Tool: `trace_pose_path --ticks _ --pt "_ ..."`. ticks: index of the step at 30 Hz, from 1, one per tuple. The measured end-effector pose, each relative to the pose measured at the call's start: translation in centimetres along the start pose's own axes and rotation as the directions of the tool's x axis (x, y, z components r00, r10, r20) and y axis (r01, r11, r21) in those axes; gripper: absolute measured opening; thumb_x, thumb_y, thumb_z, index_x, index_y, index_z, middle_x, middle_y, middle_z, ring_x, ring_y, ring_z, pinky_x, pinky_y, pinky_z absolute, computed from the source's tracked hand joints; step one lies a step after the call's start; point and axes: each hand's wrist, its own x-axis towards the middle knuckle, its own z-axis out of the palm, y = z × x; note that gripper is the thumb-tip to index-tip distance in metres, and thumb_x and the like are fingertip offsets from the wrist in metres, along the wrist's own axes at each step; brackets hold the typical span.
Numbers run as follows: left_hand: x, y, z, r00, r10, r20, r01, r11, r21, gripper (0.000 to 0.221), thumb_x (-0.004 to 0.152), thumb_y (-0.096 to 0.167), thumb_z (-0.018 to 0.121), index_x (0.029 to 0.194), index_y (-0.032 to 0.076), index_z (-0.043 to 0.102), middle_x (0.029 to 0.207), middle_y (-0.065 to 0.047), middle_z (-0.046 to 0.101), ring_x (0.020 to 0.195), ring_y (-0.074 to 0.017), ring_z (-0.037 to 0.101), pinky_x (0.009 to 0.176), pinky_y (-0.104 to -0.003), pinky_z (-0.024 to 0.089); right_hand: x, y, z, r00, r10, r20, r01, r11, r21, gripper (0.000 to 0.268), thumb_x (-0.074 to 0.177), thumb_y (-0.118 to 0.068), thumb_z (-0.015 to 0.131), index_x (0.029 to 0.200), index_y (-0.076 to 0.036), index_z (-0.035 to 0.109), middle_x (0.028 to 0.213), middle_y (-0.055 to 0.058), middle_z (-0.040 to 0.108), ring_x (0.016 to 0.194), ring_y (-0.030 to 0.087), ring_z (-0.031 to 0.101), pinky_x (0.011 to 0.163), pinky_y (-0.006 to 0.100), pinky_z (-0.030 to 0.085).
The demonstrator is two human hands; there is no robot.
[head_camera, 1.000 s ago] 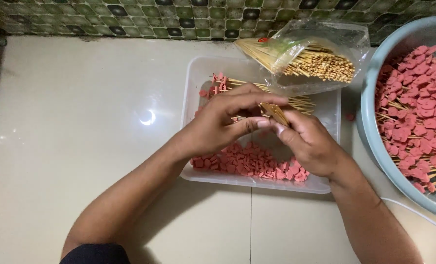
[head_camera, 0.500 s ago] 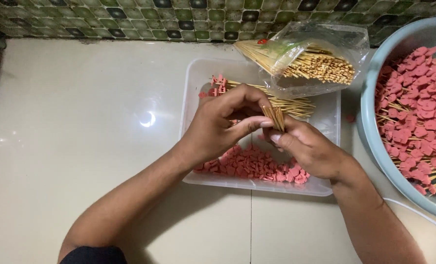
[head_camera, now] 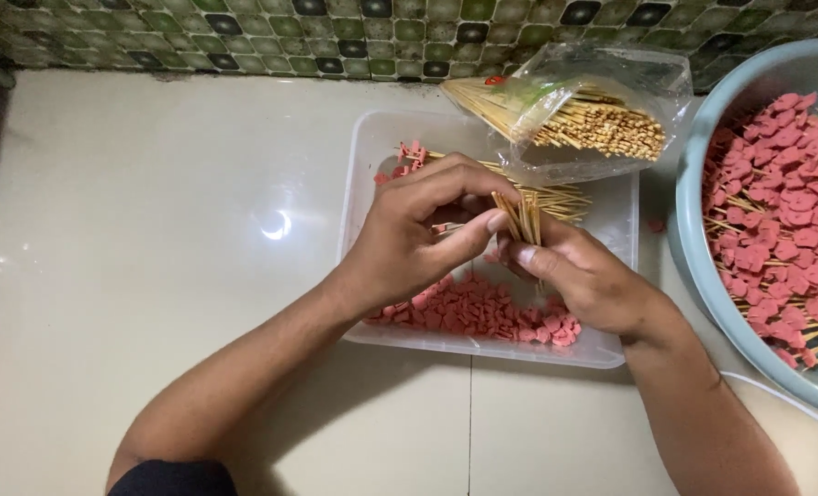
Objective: A person is manually skewering small pink food pieces onto wooden sticks, preparing them for cooking or sale.
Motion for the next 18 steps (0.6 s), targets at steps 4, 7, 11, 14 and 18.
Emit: trace_pose_path --ticks 4,7,11,14,18 --pt "-0.1 0.3 0.3 0.999 -0.039 -0.016 0.038 0.997 -0.066 0.014 0.103 0.007 0.064 0.116 0.003 0.065 0.105 -0.009 0.068 0.085 -0.0135 0.069 0.072 -0.021 0.060 0.1 0.4 -0.2 0.989 -0.144 0.008 0.145 0.987 -0.070 0.028 0.102 -0.021 0.047 0.117 -0.010 0.066 0.109 0.002 0.066 0.104 0.017 0.062 0.094 0.035 0.050" --pt "-0.1 0.5 0.3 0.994 -0.102 -0.030 0.096 0.984 -0.151 0.012 0.100 0.002 0.067 0.111 0.002 0.062 0.101 -0.010 0.068 0.085 -0.0142 0.069 0.078 -0.022 0.064 0.2 -0.5 0.2 0.995 -0.096 0.006 0.096 0.994 -0.055 0.029 0.102 -0.020 0.047 0.120 -0.010 0.066 0.108 0.002 0.064 0.101 0.016 0.060 0.091 0.035 0.050" --pt "0.0 0.7 0.2 0.983 -0.178 -0.042 0.169 0.972 -0.165 0.014 0.099 0.006 0.068 0.109 0.004 0.058 0.097 -0.007 0.064 0.085 -0.0114 0.066 0.078 -0.020 0.062 0.0 -2.3 0.8 0.998 -0.061 0.014 0.061 0.998 0.024 0.053 0.102 -0.024 0.043 0.154 -0.013 0.045 0.123 0.006 0.039 0.104 0.019 0.039 0.081 0.036 0.038" --pt "0.1 0.6 0.3 0.977 -0.210 -0.034 0.202 0.966 -0.161 0.016 0.099 0.005 0.066 0.112 0.005 0.056 0.099 -0.006 0.062 0.089 -0.0107 0.065 0.081 -0.020 0.061 0.1 -2.2 0.8 0.999 -0.019 -0.031 0.020 1.000 0.009 0.056 0.103 -0.029 0.043 0.156 -0.013 0.047 0.088 0.000 0.056 0.067 0.013 0.045 0.059 0.029 0.042" --pt "0.3 0.5 0.2 0.990 -0.137 -0.041 0.136 0.991 -0.019 0.009 0.096 0.000 0.060 0.104 0.004 0.058 0.098 -0.007 0.061 0.086 -0.0142 0.061 0.075 -0.022 0.056 0.5 0.4 -0.1 0.993 -0.059 -0.101 0.049 0.994 -0.098 0.040 0.109 -0.031 0.044 0.077 -0.011 0.057 0.070 0.000 0.050 0.059 0.014 0.047 0.055 0.030 0.041"
